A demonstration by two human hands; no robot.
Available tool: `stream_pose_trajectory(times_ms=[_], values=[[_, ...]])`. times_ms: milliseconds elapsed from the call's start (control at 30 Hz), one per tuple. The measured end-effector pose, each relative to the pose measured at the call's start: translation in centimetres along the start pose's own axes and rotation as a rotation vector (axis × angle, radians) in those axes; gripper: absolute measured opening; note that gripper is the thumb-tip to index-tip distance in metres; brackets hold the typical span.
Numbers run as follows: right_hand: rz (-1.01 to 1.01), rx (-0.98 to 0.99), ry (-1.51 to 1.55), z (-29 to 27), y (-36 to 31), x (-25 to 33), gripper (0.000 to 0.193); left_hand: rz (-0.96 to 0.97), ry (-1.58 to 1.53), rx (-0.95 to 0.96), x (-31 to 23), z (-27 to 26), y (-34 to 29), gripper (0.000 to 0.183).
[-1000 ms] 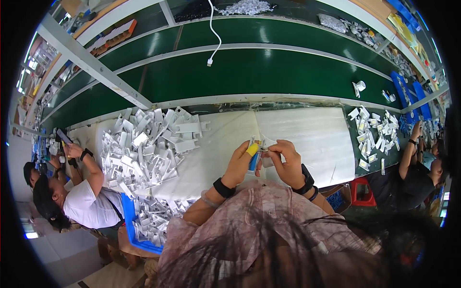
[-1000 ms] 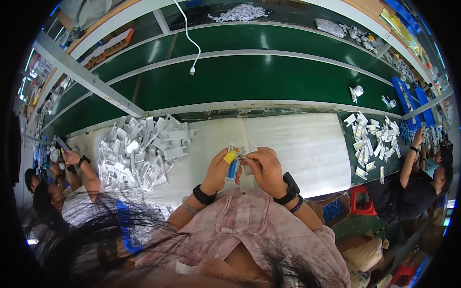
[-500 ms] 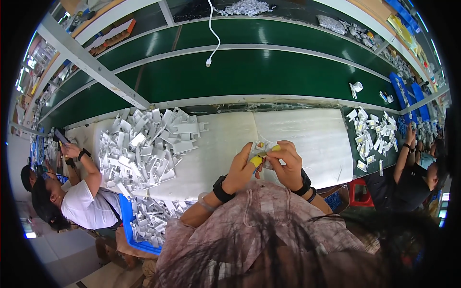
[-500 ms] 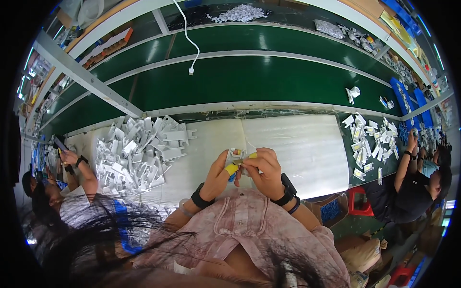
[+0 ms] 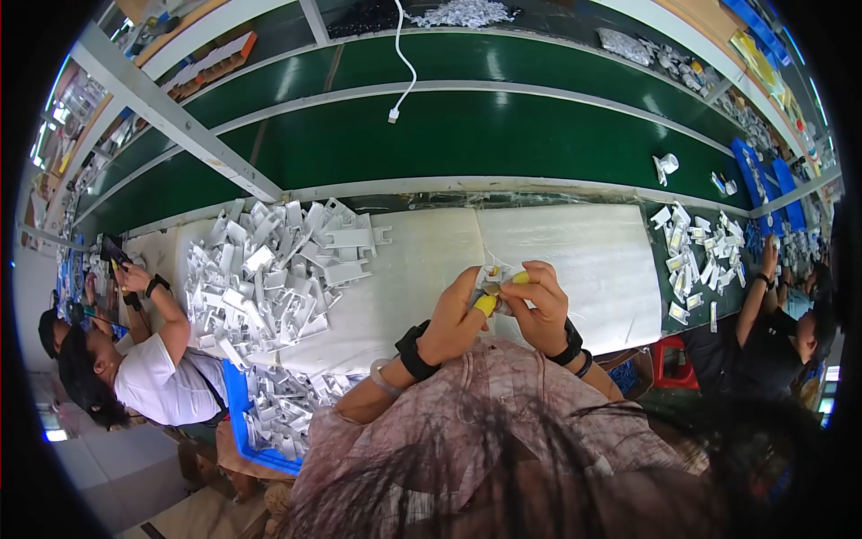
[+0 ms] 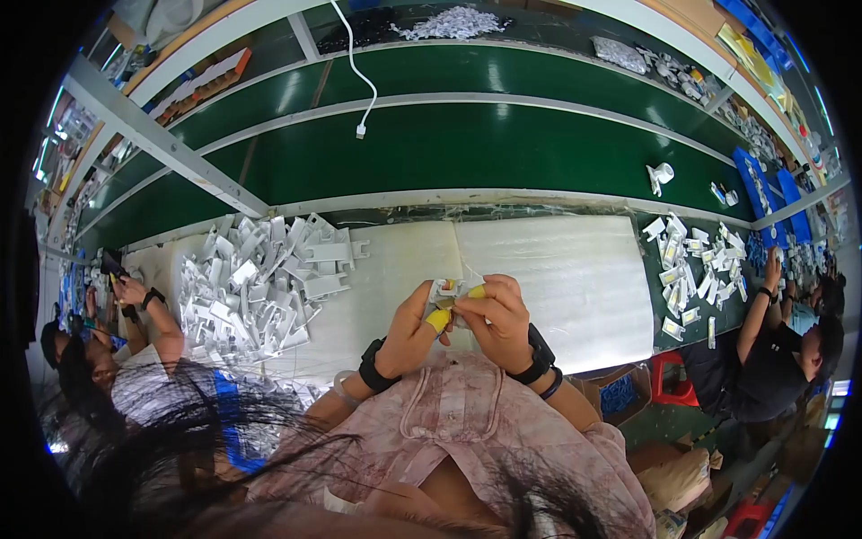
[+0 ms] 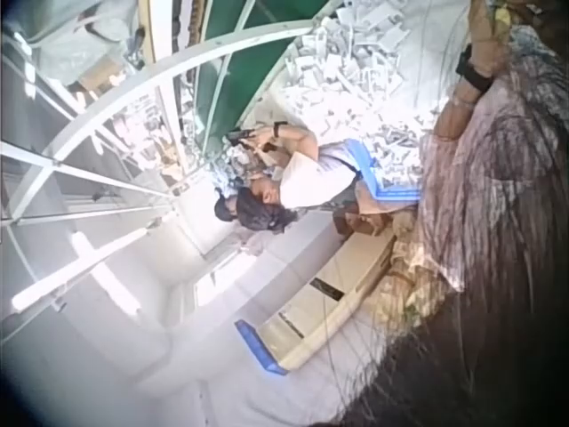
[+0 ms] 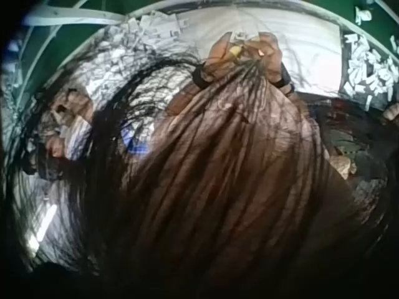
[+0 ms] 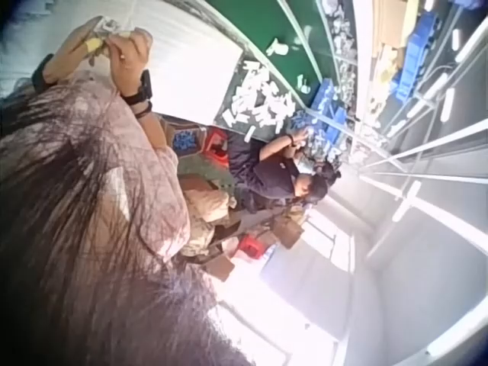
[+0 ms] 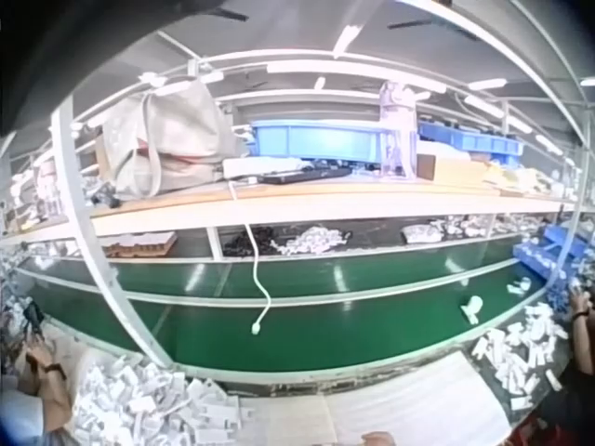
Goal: The person picks up a white plastic housing and a small circuit board, inserts the board into the housing, and then adds a blue battery. They snap a white fan component onto the top, fit a white plastic cover over the battery, and place the assembled fan onto the conveyor belt.
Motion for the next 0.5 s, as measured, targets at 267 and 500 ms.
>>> stream_pose_trajectory(times_ms=[267, 500], values=[[0.000, 0.001, 0.006, 0.0, 0.0, 0.1, 0.022, 0.059, 0.113, -0.017, 0.0, -0.2, -0.1, 0.032], [0.022, 0.014, 0.001, 0.4, -0.2, -0.1, 0.023, 0.046, 0.058, -0.029, 0.7, -0.3, -0.2, 0.033]])
Point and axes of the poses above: each hand's wrist, its own y-axis towards the middle knuckle, its own z-axis out of the palm, x = y × z, the point moved 5 cm from there along y, towards the middle knuckle, and after that the axes turned 6 degrees about -x, right-handed, at the moved point
